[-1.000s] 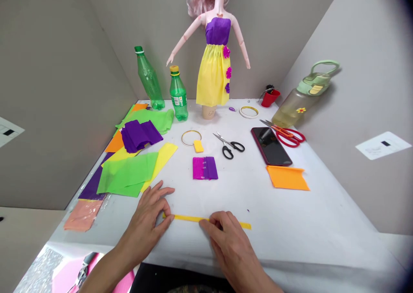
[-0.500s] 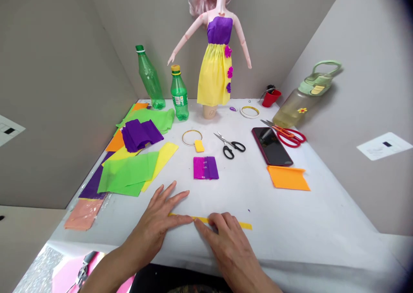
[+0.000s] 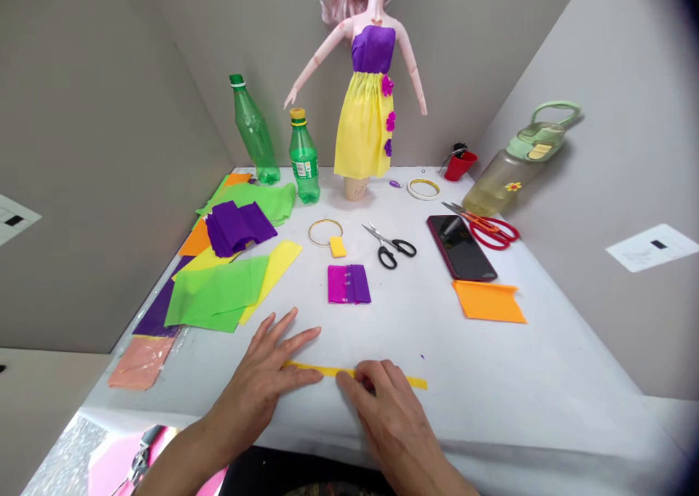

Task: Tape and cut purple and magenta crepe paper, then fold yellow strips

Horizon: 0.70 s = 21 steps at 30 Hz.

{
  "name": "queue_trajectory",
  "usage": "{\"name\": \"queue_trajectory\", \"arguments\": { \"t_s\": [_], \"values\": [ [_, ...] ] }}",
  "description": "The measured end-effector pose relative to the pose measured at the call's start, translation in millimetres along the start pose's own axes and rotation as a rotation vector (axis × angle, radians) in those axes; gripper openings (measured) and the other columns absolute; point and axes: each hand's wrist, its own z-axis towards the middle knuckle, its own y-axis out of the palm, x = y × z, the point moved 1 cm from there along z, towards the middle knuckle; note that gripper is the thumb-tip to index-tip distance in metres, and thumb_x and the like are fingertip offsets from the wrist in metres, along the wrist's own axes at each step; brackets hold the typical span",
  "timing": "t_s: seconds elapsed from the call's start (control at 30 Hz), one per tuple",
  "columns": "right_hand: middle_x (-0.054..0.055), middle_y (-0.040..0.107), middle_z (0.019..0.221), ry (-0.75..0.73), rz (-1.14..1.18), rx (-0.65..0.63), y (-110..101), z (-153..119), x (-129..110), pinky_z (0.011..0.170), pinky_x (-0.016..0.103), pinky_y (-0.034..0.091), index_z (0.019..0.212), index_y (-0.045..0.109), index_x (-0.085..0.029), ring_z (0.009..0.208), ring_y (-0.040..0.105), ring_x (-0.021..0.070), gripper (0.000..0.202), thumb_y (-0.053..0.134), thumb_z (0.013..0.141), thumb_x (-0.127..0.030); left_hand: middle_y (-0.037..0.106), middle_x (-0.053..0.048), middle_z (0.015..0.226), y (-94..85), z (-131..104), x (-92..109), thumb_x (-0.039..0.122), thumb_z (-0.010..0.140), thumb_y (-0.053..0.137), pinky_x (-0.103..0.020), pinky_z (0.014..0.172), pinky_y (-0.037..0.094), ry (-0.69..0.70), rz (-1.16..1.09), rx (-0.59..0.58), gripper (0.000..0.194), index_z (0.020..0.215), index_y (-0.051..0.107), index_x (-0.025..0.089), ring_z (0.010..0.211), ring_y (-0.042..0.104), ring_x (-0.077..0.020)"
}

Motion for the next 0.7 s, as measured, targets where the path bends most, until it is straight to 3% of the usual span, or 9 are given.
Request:
{"name": "queue_trajectory", "arguments": {
  "t_s": [0.23, 0.47, 0.6, 0.7],
  "values": [
    [0.007, 0.055, 0.097, 0.018, 0.007, -0.035, 1.1, -1.6, 1.2, 0.073, 0.034, 0.044, 0.117, 0.059, -0.021, 0.082, 0.047, 0.021, 0.041, 0.046, 0.086, 0.003, 0.049, 0.004, 0.149, -1.6, -11.6, -7.2, -0.003, 0.091, 0.041, -0.061, 0.117, 0.019, -0.028, 0.03, 0.029, 0.057, 0.117, 0.067, 0.041, 0.149, 0.021, -0.0257],
    [0.007, 0.055, 0.094, -0.019, 0.007, 0.07, 2.0, 0.3, 0.4, 0.07, 0.031, 0.043, 0.114, 0.061, -0.019, 0.079, 0.046, 0.0198, 0.04, 0.05, 0.083, 0.003, 0.045, 0.003, 0.152, -9.7, -31.3, -9.9, 0.003, 0.093, 0.04, -0.061, 0.118, 0.018, -0.123, 0.038, 0.061, 0.052, 0.12, 0.066, 0.04, 0.149, 0.022, -0.0265],
    [0.007, 0.056, 0.094, -0.004, 0.02, 0.043, 0.6, -0.3, -0.9, 0.07, 0.032, 0.043, 0.114, 0.061, -0.019, 0.08, 0.046, 0.0204, 0.039, 0.05, 0.083, 0.003, 0.045, -0.003, 0.15, -10.8, -37.1, -11.5, 0.017, 0.095, 0.051, -0.06, 0.119, 0.02, -0.257, 0.015, 0.096, 0.036, 0.127, 0.059, 0.032, 0.148, 0.023, -0.0277],
    [0.007, 0.056, 0.093, -0.006, 0.02, 0.025, 0.0, 0.0, -1.5, 0.069, 0.032, 0.044, 0.111, 0.061, -0.019, 0.079, 0.046, 0.0208, 0.037, 0.05, 0.084, 0.003, 0.047, -0.006, 0.147, -10.5, -34.5, -12.8, 0.029, 0.091, 0.061, -0.061, 0.119, 0.021, -0.305, -0.016, 0.121, 0.03, 0.121, 0.058, 0.027, 0.147, 0.025, -0.0295]
  ]
}}
